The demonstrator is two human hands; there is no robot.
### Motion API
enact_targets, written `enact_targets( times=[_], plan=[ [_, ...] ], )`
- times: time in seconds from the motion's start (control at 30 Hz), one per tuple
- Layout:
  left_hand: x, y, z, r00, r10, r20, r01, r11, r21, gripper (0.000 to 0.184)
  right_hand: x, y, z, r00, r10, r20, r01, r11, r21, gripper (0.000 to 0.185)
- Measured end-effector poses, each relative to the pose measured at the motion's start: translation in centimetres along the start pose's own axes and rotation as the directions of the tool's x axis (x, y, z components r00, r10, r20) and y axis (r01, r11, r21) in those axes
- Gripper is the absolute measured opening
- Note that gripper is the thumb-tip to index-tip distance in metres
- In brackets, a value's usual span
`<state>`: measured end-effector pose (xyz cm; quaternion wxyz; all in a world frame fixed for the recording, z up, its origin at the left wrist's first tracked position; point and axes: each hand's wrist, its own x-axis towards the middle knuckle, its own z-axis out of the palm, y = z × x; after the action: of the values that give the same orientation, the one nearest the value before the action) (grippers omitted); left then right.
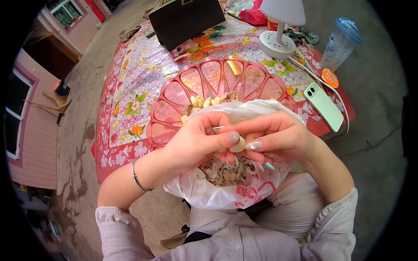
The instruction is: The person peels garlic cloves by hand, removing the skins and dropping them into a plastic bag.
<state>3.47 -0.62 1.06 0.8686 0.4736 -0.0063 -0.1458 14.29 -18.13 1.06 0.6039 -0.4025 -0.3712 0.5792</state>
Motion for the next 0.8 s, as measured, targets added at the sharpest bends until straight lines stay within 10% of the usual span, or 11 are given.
enact_targets(
  times=[0.33,0.4,0.8],
  plan=[
    [0.0,0.0,0.0,1.0,0.001,-0.002,-0.001,1.0,-0.006,0.02,0.2,0.0,0.7,0.993,-0.117,0.019,0.116,0.991,0.065,0.037],
    [0.1,-0.1,0.2,0.998,0.005,-0.06,0.002,0.993,0.117,0.021,0.5,-0.7,1.9,0.975,0.01,-0.22,-0.047,0.986,-0.161,0.035],
    [0.1,0.1,0.6,0.992,0.019,-0.128,-0.007,0.996,0.093,0.039,0.2,-0.3,1.3,0.986,-0.124,-0.107,0.118,0.991,-0.059,0.036]
  ],
)
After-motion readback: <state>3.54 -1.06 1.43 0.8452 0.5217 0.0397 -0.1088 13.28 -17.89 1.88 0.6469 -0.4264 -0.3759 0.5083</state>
